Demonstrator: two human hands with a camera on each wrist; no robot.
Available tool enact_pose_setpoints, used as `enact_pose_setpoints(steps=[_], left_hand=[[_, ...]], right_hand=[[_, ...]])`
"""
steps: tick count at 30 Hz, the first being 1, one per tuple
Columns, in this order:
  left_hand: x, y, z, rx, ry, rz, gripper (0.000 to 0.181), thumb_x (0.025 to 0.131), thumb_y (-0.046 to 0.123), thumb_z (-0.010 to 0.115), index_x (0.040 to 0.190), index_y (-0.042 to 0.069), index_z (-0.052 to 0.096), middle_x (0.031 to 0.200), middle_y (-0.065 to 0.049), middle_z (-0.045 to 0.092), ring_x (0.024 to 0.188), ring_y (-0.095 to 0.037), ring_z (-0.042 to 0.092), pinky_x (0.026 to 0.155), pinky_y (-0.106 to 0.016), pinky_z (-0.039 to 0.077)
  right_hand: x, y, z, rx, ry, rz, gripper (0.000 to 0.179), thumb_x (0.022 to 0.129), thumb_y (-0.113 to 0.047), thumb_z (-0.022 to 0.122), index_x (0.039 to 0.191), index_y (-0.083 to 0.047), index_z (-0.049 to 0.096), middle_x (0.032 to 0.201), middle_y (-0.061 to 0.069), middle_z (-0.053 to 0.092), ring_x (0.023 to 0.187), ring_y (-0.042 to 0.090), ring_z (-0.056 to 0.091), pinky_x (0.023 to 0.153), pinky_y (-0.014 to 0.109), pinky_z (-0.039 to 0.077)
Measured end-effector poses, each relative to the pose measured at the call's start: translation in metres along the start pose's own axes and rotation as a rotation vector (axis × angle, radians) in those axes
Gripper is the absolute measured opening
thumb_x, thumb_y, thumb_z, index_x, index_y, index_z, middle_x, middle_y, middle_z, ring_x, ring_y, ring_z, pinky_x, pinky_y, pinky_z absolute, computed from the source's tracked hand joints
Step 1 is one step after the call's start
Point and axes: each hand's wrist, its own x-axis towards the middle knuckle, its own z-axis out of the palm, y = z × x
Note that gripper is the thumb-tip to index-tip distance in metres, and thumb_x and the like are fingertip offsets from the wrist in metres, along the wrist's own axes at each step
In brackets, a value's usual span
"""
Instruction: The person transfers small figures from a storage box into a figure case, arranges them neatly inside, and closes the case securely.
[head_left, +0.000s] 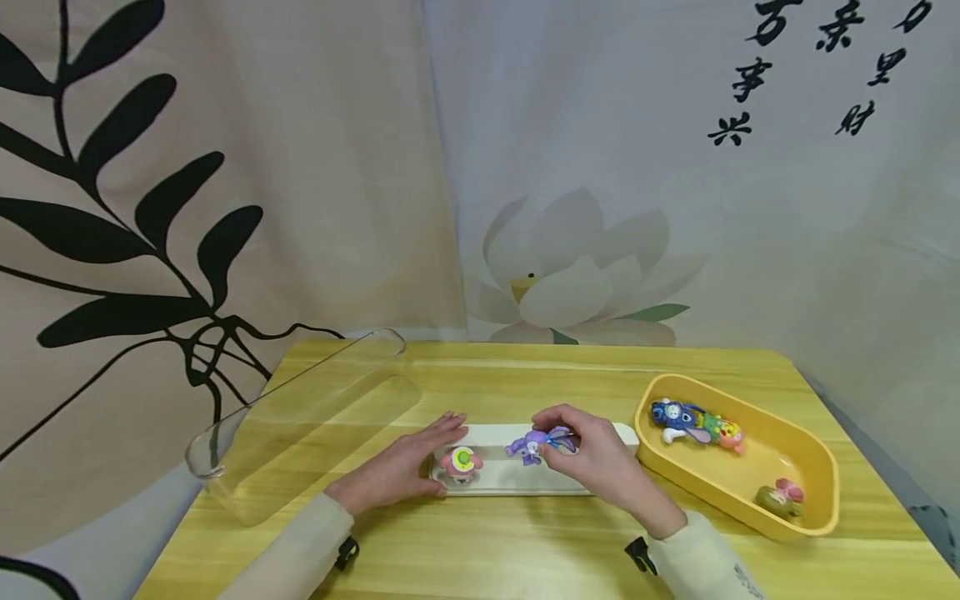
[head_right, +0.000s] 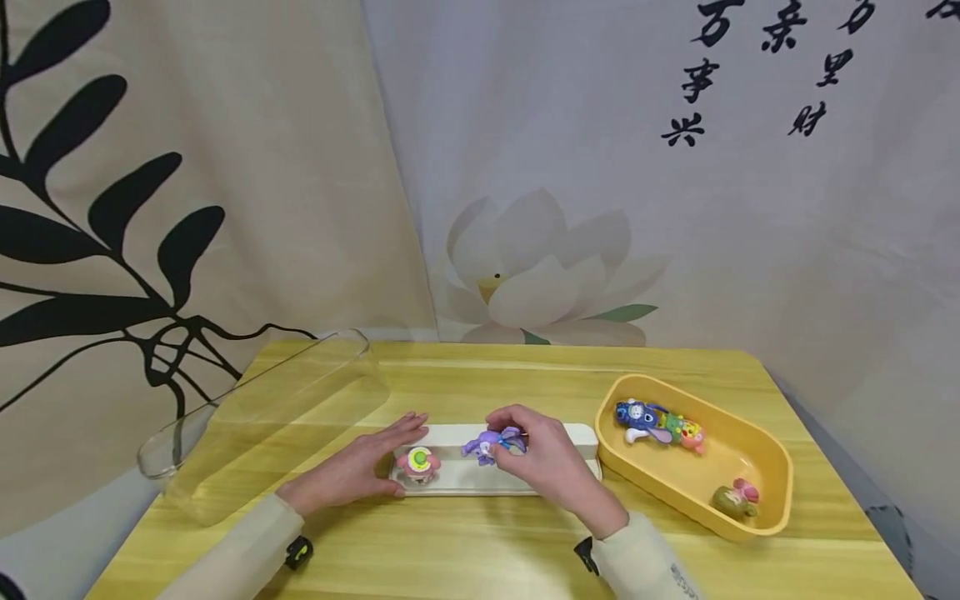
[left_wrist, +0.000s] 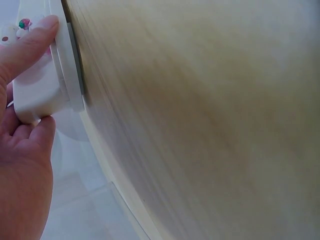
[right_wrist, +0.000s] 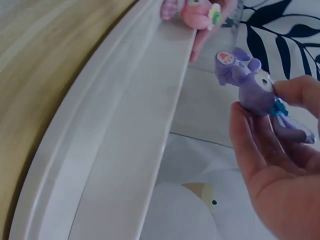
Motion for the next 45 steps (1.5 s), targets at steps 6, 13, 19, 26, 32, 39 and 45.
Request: enact_pose_setpoints(steps=[6, 13, 19, 26, 32, 39, 45], left_hand=[[-0.002, -0.001, -0.002, -0.004, 0.001, -0.012, 0.096, 0.082, 0.017, 0.088, 0.162, 0.014, 0.035, 0.172, -0.005, 0.02, 0.157, -0.026, 0.018, 0.122, -0.057, 0.03], [-0.001, 0.0, -0.002, -0.007, -0.01, -0.016, 0.094, 0.084, 0.019, 0.087, 0.162, 0.015, 0.035, 0.172, -0.005, 0.02, 0.158, -0.025, 0.017, 0.122, -0.056, 0.031], [-0.001, 0.0, -0.002, -0.011, -0.009, -0.016, 0.095, 0.084, 0.019, 0.087, 0.163, 0.016, 0.034, 0.172, -0.004, 0.019, 0.158, -0.024, 0.016, 0.123, -0.054, 0.03], [-0.001, 0.0, -0.002, 0.011, -0.009, -0.005, 0.095, 0.083, 0.021, 0.087, 0.162, 0.015, 0.035, 0.172, -0.004, 0.02, 0.157, -0.025, 0.017, 0.122, -0.054, 0.031], [0.001, 0.0, -0.001, -0.006, -0.008, 0.0, 0.095, 0.084, 0.019, 0.087, 0.163, 0.015, 0.034, 0.172, -0.005, 0.019, 0.158, -0.024, 0.016, 0.123, -0.053, 0.03], [0.002, -0.001, -0.001, -0.014, -0.011, 0.01, 0.095, 0.084, 0.019, 0.086, 0.163, 0.015, 0.034, 0.172, -0.005, 0.019, 0.158, -0.024, 0.016, 0.123, -0.052, 0.029], [0.0, -0.001, -0.002, -0.01, -0.012, 0.005, 0.094, 0.085, 0.02, 0.086, 0.163, 0.014, 0.033, 0.173, -0.005, 0.018, 0.158, -0.024, 0.015, 0.123, -0.053, 0.03]], right_hand=[[0.006, 0.002, 0.016, -0.073, 0.007, -0.05, 0.021, 0.09, -0.009, 0.079, 0.109, -0.013, 0.074, 0.106, -0.006, 0.073, 0.091, 0.008, 0.064, 0.08, 0.026, 0.058], [0.009, 0.005, 0.029, -0.124, -0.013, -0.074, 0.02, 0.089, -0.01, 0.081, 0.109, -0.013, 0.076, 0.105, -0.007, 0.073, 0.089, 0.006, 0.064, 0.077, 0.024, 0.058], [0.012, 0.005, 0.036, -0.165, -0.026, -0.115, 0.012, 0.089, -0.011, 0.081, 0.1, -0.016, 0.077, 0.104, -0.007, 0.072, 0.089, 0.007, 0.064, 0.077, 0.026, 0.058], [0.014, 0.005, 0.041, -0.221, -0.038, -0.121, 0.013, 0.089, -0.013, 0.081, 0.102, -0.016, 0.079, 0.103, -0.007, 0.069, 0.093, 0.011, 0.066, 0.082, 0.032, 0.059], [0.017, 0.006, 0.045, -0.202, -0.07, -0.138, 0.011, 0.092, -0.013, 0.079, 0.103, -0.016, 0.078, 0.103, -0.006, 0.072, 0.093, 0.011, 0.068, 0.079, 0.029, 0.059], [0.017, 0.006, 0.048, -0.237, -0.078, -0.146, 0.014, 0.091, -0.011, 0.079, 0.104, -0.014, 0.078, 0.102, -0.006, 0.073, 0.092, 0.011, 0.068, 0.08, 0.031, 0.059], [0.019, 0.005, 0.051, -0.268, -0.069, -0.129, 0.019, 0.09, -0.012, 0.081, 0.108, -0.012, 0.077, 0.102, -0.005, 0.073, 0.09, 0.01, 0.067, 0.077, 0.03, 0.059]])
